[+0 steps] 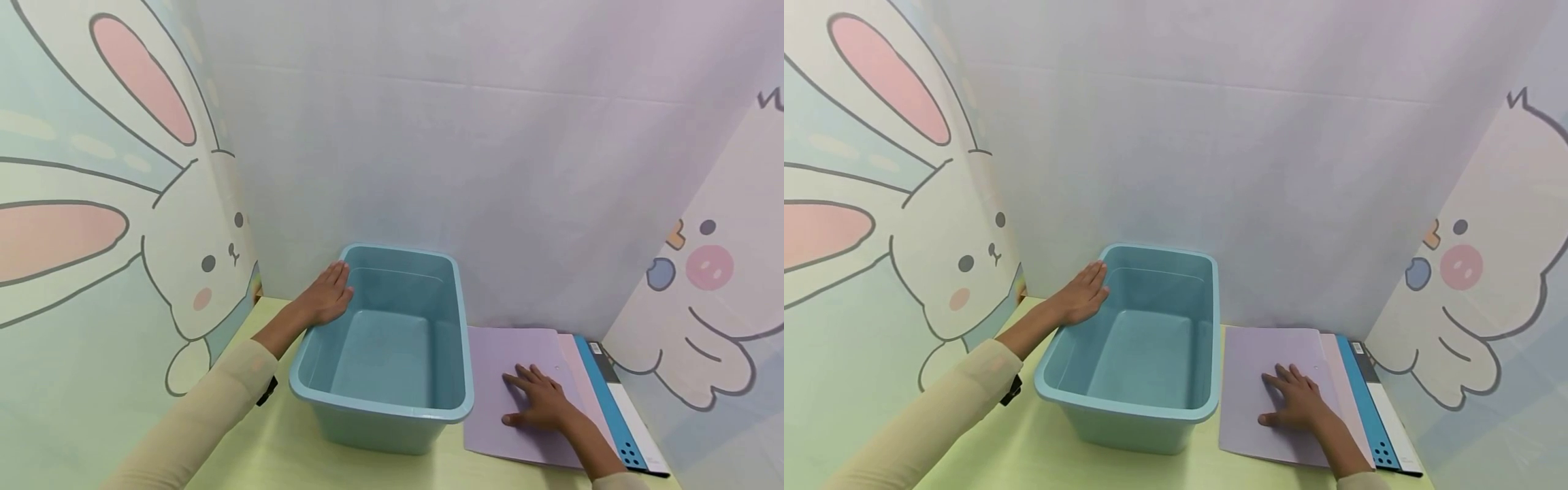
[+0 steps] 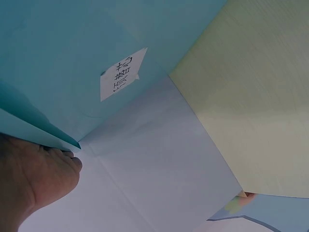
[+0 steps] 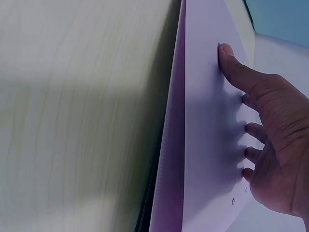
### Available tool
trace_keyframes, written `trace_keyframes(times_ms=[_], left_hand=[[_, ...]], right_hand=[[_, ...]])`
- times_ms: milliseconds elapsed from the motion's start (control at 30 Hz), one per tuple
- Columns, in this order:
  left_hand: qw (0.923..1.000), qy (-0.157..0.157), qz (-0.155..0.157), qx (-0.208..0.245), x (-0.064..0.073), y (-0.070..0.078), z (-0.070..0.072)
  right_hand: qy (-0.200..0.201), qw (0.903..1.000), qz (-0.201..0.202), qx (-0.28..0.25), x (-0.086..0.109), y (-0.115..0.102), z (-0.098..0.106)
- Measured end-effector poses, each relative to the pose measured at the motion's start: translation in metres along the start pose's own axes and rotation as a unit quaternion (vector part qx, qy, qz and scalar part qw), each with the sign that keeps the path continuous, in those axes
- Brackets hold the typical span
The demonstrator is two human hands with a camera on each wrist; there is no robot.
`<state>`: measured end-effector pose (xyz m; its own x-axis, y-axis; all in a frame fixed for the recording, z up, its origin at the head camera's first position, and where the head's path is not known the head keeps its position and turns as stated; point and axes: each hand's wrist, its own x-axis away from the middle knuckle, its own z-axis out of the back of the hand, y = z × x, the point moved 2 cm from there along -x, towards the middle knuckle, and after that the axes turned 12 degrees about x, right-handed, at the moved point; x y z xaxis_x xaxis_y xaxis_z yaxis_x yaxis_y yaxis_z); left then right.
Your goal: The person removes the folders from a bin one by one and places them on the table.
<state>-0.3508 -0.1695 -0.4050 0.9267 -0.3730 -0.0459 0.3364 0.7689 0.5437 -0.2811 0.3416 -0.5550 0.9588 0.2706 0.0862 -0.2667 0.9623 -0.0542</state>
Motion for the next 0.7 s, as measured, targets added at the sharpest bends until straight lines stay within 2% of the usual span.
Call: trace_keyframes(times_ms=[233,567,700], left_hand=[[1.0,-0.001,-0.005,-0.003,-0.0014,-0.0001,-0.0008],[1.0,-0.003,-0.007,0.005,-0.0033,-0.002,-0.0031],[0.9997,0.011,-0.013,0.016,-0.0025,-0.0013,-0.0029]], right_hand=[[0.0,0.9999,-0.004,-0.01,0.0033,0.0082,-0.002],[0.009,0.9999,-0.01,-0.009,0.0049,0.0071,-0.0048],[0.007,0.9999,-0.01,-0.006,0.0064,0.0064,-0.0019]])
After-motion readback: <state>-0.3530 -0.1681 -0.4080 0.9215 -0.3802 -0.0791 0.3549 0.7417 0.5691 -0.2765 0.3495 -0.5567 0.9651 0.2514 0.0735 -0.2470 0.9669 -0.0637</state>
